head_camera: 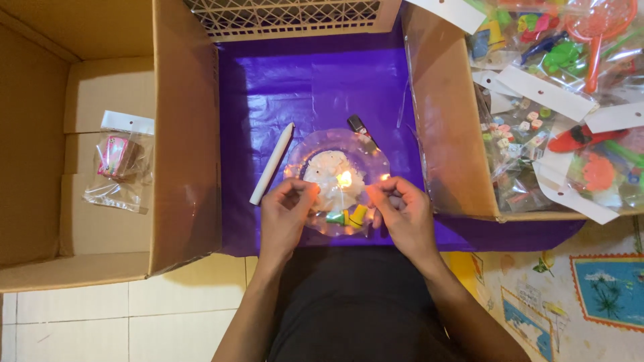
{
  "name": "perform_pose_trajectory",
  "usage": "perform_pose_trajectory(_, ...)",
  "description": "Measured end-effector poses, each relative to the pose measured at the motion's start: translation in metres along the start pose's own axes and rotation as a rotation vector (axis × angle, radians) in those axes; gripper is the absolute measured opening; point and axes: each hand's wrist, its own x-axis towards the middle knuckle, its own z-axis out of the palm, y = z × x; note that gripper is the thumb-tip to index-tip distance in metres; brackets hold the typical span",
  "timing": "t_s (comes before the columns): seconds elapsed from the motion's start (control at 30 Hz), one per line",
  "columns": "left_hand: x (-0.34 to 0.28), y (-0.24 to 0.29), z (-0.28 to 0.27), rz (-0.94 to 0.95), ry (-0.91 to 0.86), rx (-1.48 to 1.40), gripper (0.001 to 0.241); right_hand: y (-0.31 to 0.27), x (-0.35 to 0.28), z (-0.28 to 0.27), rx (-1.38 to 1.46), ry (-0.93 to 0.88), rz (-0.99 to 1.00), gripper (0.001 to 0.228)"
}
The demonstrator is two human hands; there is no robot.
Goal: Sealing small plastic bags containing colorful items using a lighter
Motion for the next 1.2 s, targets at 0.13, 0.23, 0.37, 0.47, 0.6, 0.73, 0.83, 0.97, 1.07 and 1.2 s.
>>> perform_pose_trajectory(0.13, 0.005, -0.017, 0.000, 0.074, -0.064, 0.050, 0.011, 0.018, -0.003, -0.008, 0.023, -0.002, -0.009, 0.011)
perform_pose_trajectory(0.23, -0.010, 0.009, 0.007, -0.015, -0.123, -0.056, 0.011, 0.013, -0.008, -0.015, -0.033, -0.011, -0.023, 0.014)
perform_pose_trajectory(0.37, -0.016, 0.017, 0.005, 0.012, -0.196, 0.013, 0.015, 0.011, -0.010, -0.013, -0.036, -0.101, -0.018, 0.014)
perform_pose_trajectory(0.47, -0.033, 0.013, 0.001, 0.084, -0.230, 0.148, 0.004, 0.002, -0.025, -0.010, -0.001, -0.186, 0.006, 0.017)
perform_pose_trajectory(0.6, -0.032, 0.015, -0.002, 0.105, -0.273, 0.351, 0.011, -0.016, -0.028, 0.000, -0.064, -0.338, 0.060, 0.015)
perform_pose_trajectory(0.73, -0.038, 0.025, 0.004, 0.156, -0.263, 0.306, 0.016, -0.020, -0.028, 0.008, -0.240, -0.285, -0.043, 0.014)
perform_pose_trajectory(0.83, -0.032, 0.016, 0.007, 0.063, -0.299, 0.362, 0.020, -0.022, -0.023, 0.005, -0.270, -0.252, -0.084, 0.017)
perform_pose_trajectory(0.97, -0.031, -0.001, 0.001, 0.114, -0.198, 0.218, 0.007, -0.011, -0.021, -0.006, -0.204, -0.196, -0.103, 0.014)
perform_pose_trajectory(1.07, -0.003, -0.008, -0.003, 0.140, -0.175, 0.212, 0.007, -0.004, -0.002, -0.020, -0.202, -0.169, -0.116, 0.017)
perform_pose_trajectory(1.2, -0.023, 0.008, 0.015, 0.001, -0.178, 0.124, 0.011, -0.019, -0.008, -0.031, -0.244, -0.118, -0.035, 0.010)
